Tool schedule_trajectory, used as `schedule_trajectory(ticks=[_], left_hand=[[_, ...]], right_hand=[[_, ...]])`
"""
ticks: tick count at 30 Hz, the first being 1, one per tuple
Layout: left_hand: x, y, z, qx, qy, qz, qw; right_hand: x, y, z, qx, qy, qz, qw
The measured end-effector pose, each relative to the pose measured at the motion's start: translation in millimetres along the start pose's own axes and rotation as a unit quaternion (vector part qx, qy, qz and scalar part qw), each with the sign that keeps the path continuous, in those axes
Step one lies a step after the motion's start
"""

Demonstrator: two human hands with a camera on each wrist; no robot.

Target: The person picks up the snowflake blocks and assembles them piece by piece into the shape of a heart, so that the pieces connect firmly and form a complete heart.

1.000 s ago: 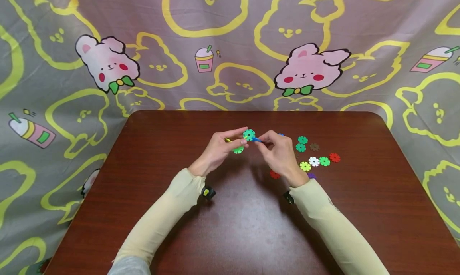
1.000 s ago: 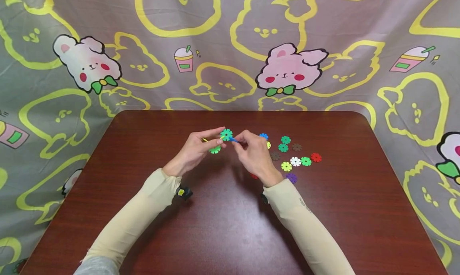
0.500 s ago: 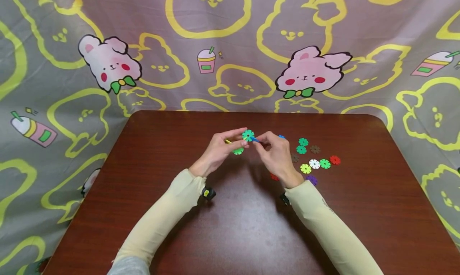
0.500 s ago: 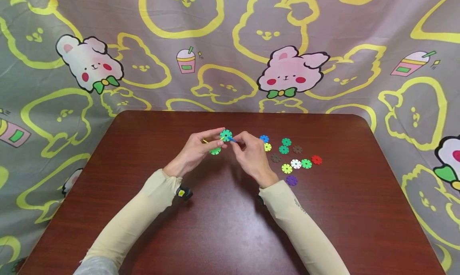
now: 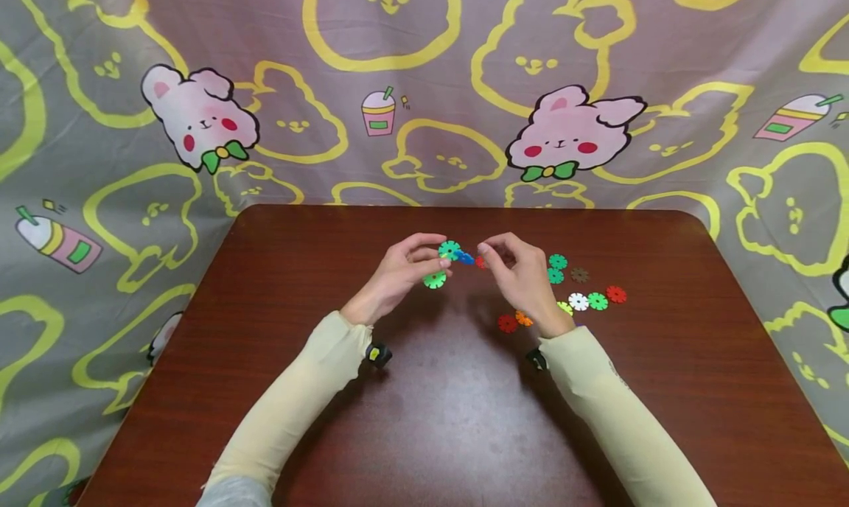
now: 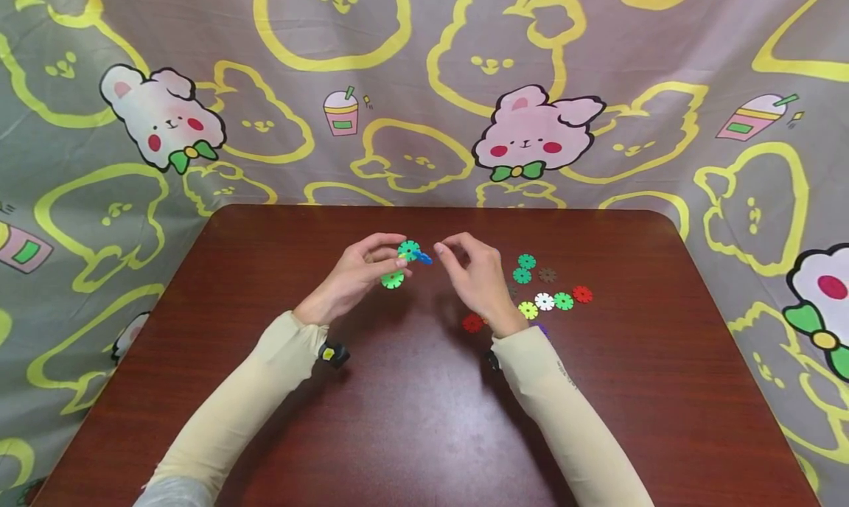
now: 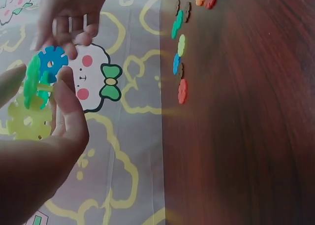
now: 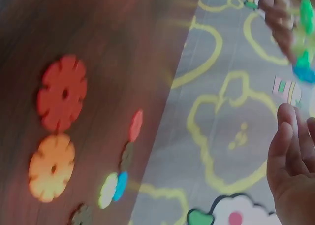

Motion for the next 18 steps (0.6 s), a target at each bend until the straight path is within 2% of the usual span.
schedule_trajectory(ticks=[4, 8, 10, 13, 18], left_hand=[[1.7, -3.2, 1.6, -0.008, -0.005, 0.004, 1.0000], [2.8, -5.1, 1.4, -0.012, -0.011, 0.004, 0.9999], [3.0, -5.6, 1.1, -0.010, -0.010, 0.002, 0.9999], [3.1, -5.5, 0.9, -0.008, -0.007, -0.002, 0.9999], [3.0, -5.0, 0.5, -0.019, -0.005, -0.007, 0.9998]], right_hand=[[-2, -7, 25, 0.006, 0.054, -0.015, 0.998], [-3, -14, 47, 0.046, 0.079, -0.044, 0.995], [-2, -13, 59, 0.069, 0.091, -0.071, 0.991], [2, -8, 78, 0.105, 0.118, -0.129, 0.979], [13, 4, 106, 0.164, 0.158, -0.217, 0.949]])
Point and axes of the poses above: each hand's wrist, its own x-axis away from the middle knuckle, its own y-axis out of the palm, z = x × y, the point moved 10 cm from there along -x, towards the middle knuckle, and after that the axes turned 7 degrees about x, right-handed, at the moved point
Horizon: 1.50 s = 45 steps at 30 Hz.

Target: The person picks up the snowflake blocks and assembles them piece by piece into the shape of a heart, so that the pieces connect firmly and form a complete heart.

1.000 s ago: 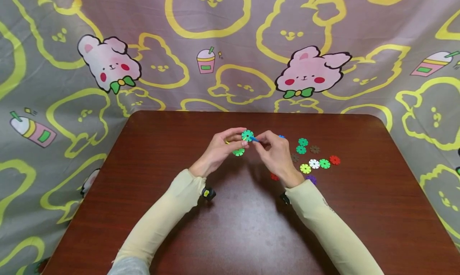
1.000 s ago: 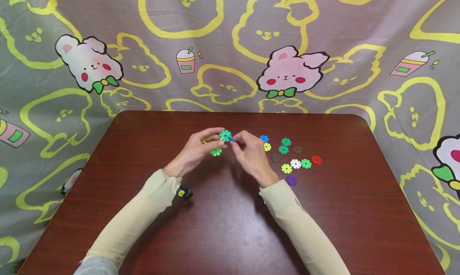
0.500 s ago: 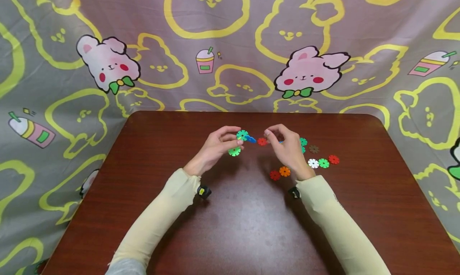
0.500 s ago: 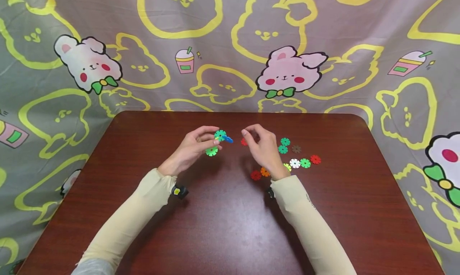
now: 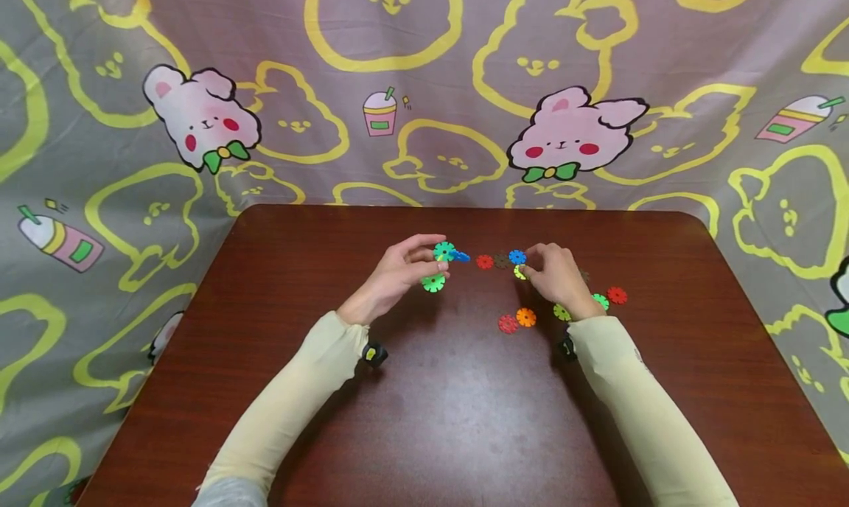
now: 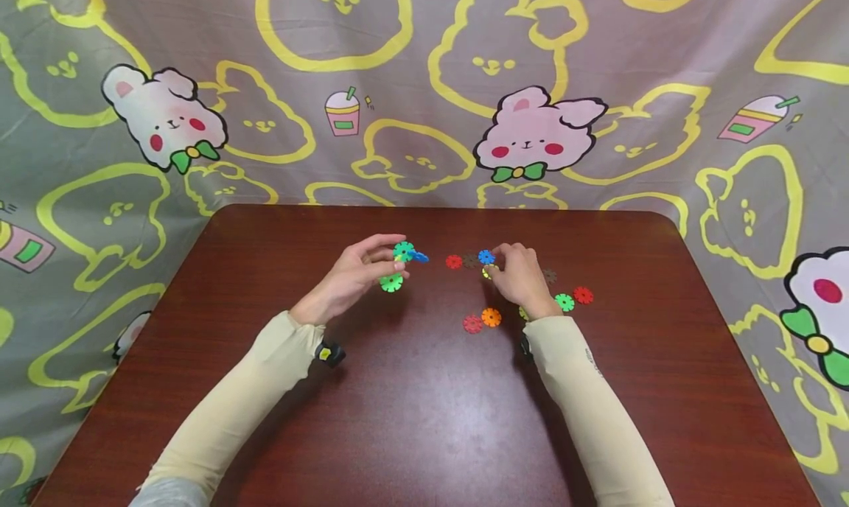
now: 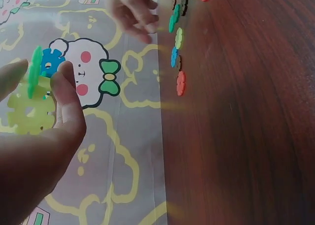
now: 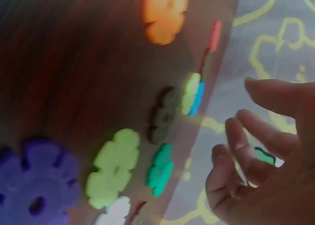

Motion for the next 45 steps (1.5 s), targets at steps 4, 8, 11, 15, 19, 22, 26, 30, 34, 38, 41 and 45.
schedule_trajectory(ticks=[4, 8, 11, 15, 19, 22, 26, 30, 34, 38, 41, 45], left_hand=[[0.2, 1.0, -0.2, -0.001, 0.000, -0.004, 1.0000], [1.2, 3.3, 0.1, 0.000, 0.001, -0.011, 0.9999], [1.8, 4.6, -0.2, -0.004, 0.000, -0.016, 0.9999], [1.5, 5.3, -1.1, -0.004, 0.000, -0.019, 0.9998], [0.3, 5.4, -2.3, -0.004, -0.002, -0.020, 0.9998], [-0.8, 5.7, -2.8, -0.004, -0.002, -0.020, 0.9998], [-1.1, 6.2, -2.7, -0.002, -0.004, -0.018, 0.9998], [-1.1, 4.6, -2.3, -0.004, -0.003, -0.014, 0.9999], [-1.9, 3.1, -1.7, -0.014, -0.002, -0.011, 0.9998], [-3.6, 2.7, -1.0, -0.024, -0.001, -0.009, 0.9997], [-4.8, 3.1, -0.7, -0.029, 0.001, -0.009, 0.9996], [-5.4, 4.4, -0.8, -0.026, 0.000, -0.009, 0.9996]], right_hand=[[0, 14, 8, 0.053, 0.011, -0.042, 0.998], [0, 25, 11, 0.100, 0.015, -0.068, 0.993], [-1, 29, 12, 0.116, 0.024, -0.081, 0.990], [-2, 30, 13, 0.117, 0.029, -0.086, 0.989], [-3, 29, 13, 0.107, 0.028, -0.084, 0.990], [-5, 28, 14, 0.099, 0.024, -0.088, 0.991], [-5, 26, 15, 0.085, 0.034, -0.091, 0.992], [-5, 24, 18, 0.069, 0.048, -0.076, 0.994], [-5, 22, 18, 0.056, 0.035, -0.052, 0.996], [-6, 21, 15, 0.014, 0.024, -0.041, 0.999], [-5, 23, 10, -0.052, 0.026, -0.053, 0.997], [-2, 21, -4, -0.130, 0.026, -0.063, 0.989]])
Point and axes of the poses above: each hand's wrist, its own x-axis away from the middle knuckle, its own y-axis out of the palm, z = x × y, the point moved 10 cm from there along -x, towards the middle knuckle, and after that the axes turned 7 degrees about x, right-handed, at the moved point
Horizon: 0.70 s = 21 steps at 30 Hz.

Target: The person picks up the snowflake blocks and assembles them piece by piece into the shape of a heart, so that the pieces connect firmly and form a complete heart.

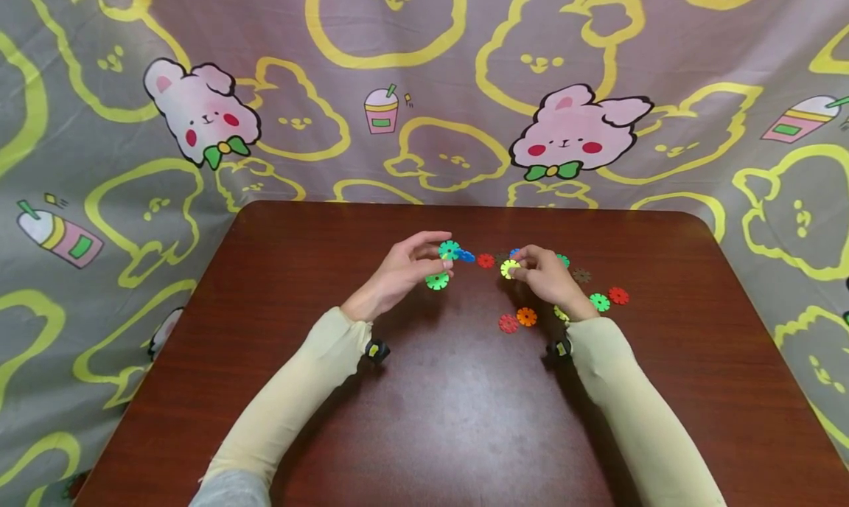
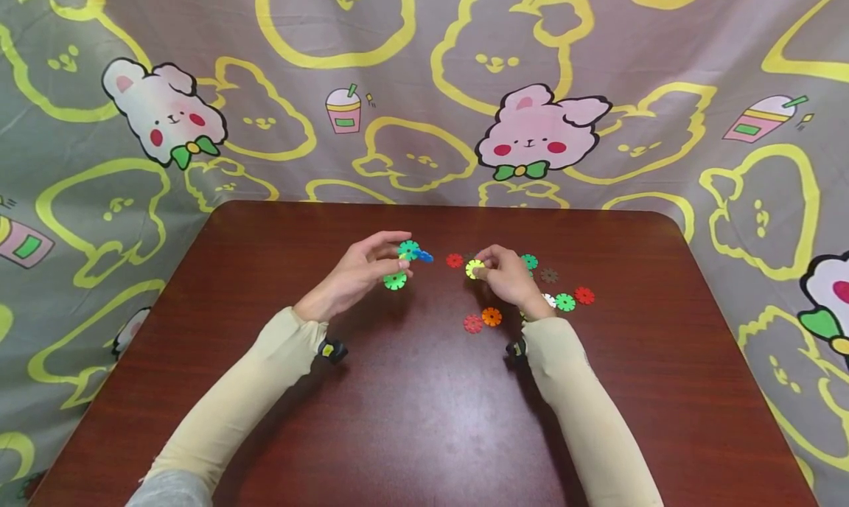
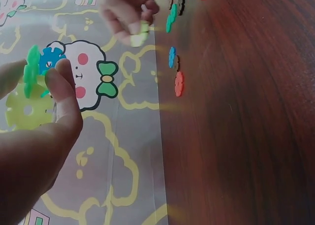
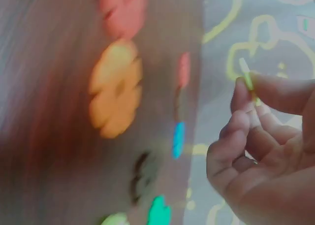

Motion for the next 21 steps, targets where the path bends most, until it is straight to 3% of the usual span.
schedule_trajectory(ticks=[7, 15, 21], left_hand=[[0.3, 0.8, 1.3, 0.005, 0.006, 0.000, 1.0000], [-0.7, -0.7, 1.4, 0.016, 0.013, 0.007, 0.9998], [-1.9, -1.3, 1.9, 0.022, 0.017, 0.013, 0.9995]], right_hand=[[8, -2, -26, -0.056, -0.016, 0.016, 0.998], [16, 0, -46, -0.122, -0.024, 0.005, 0.992], [21, 1, -59, -0.139, -0.038, -0.006, 0.989]])
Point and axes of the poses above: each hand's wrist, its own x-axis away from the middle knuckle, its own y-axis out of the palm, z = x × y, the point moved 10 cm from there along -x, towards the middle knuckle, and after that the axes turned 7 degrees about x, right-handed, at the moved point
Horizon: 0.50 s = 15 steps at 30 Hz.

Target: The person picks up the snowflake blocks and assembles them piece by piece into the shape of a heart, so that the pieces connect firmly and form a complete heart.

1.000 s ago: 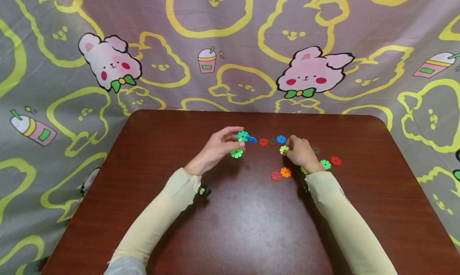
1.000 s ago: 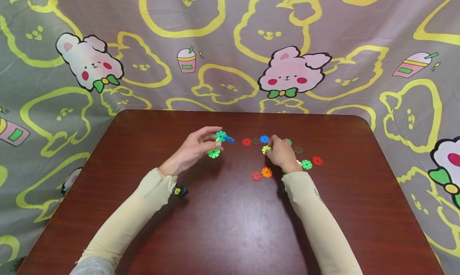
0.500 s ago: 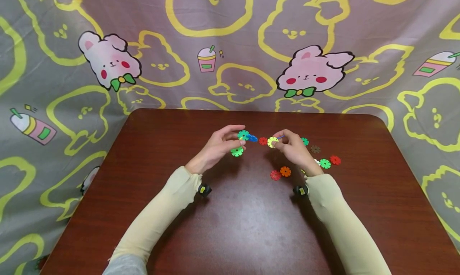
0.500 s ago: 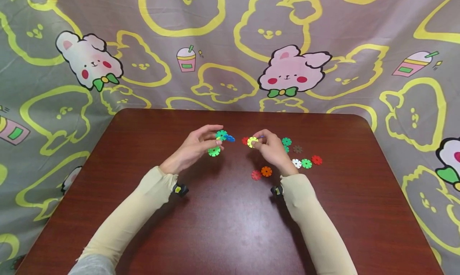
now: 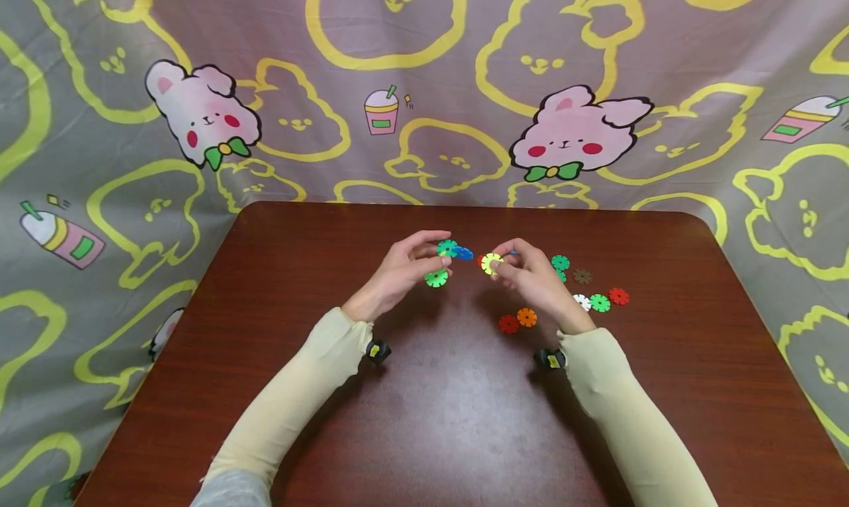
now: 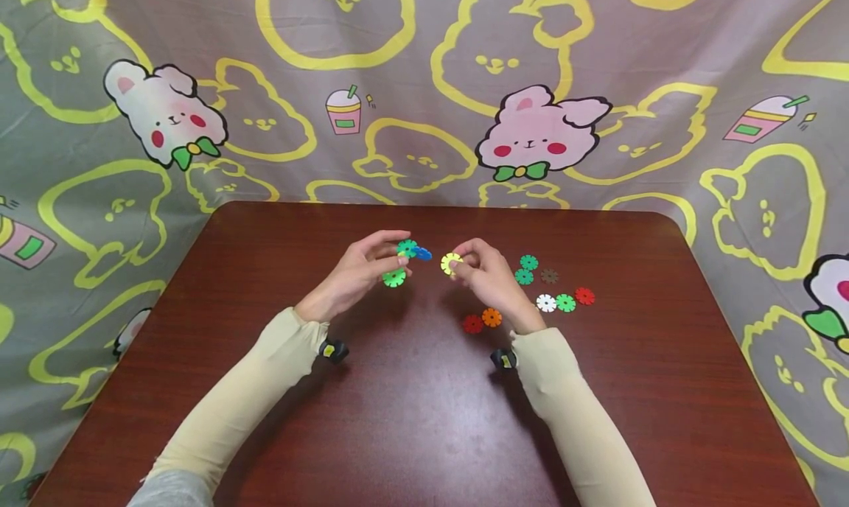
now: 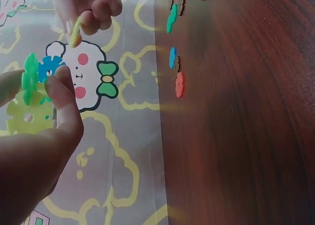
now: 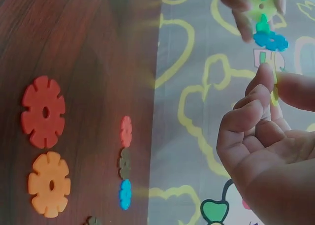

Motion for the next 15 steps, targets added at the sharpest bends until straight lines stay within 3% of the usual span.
schedule_trajectory(ticks=[15], left_hand=[[-1.7, -0.1, -1.0, 0.001, 0.001, 0.002, 1.0000]], right_hand=[[3, 5, -15, -0.002, -0.029, 0.001, 1.000]])
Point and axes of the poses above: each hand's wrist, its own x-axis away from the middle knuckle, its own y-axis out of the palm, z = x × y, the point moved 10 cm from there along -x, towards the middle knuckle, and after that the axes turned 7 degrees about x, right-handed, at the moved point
